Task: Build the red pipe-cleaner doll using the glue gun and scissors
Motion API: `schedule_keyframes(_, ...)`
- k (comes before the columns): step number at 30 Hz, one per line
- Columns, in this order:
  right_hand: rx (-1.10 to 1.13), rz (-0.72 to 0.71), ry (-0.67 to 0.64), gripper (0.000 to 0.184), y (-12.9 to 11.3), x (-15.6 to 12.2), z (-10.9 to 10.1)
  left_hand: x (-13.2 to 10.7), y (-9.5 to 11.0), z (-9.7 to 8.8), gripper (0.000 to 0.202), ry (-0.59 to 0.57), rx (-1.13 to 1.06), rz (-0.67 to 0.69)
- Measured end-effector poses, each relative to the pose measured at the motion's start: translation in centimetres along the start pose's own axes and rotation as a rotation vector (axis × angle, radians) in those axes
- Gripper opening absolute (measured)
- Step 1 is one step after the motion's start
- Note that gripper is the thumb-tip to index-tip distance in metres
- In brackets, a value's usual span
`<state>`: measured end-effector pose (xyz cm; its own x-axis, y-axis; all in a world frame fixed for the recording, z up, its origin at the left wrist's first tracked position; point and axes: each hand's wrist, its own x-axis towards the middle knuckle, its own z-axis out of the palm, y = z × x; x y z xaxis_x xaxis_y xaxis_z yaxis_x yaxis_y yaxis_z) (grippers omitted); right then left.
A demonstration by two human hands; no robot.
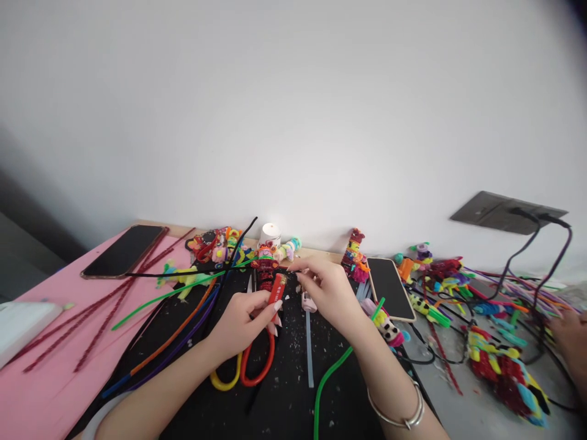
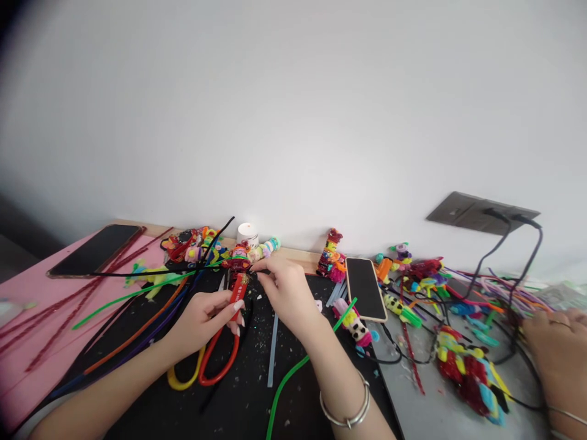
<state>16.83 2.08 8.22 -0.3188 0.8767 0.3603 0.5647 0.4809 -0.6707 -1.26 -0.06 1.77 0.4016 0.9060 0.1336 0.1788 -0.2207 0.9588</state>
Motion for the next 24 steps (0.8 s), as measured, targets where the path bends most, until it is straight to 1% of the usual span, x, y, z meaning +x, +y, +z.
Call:
schedule_keyframes(3, 0.029, 0.037, -0.028, 0.021, -0.5, 0.1, -0.4, 0.0, -0.1, 0.0, 0.027, 0.000, 0.029, 0.009)
schedule_keyframes(7, 0.098, 0.111, -0.120, 0.019, -1.0, 0.1, -0.5, -0.2, 0.0, -0.1, 0.025, 0.011, 0.103, 0.043)
schedule_keyframes(10, 0.129, 0.143, -0.151, 0.018, -1.1, 0.1, -0.6, -0.2, 0.0, -0.2, 0.023, 0.028, 0.170, 0.076)
schedule_keyframes(13, 0.141, 0.137, -0.150, 0.014, -1.0, 0.0, -0.7, -0.2, -0.1, -0.4, 0.021, 0.032, 0.219, 0.111)
schedule_keyframes(19, 0.165, 0.096, -0.187, 0.011, -0.8, 0.0, -0.7, -0.2, -1.2, -0.6, 0.019, 0.027, 0.347, 0.164)
schedule_keyframes(24, 0.168, 0.086, -0.232, 0.012, -0.7, 0.0, -1.1, -0.2, -1.2, -0.6, 0.021, 0.004, 0.442, 0.191)
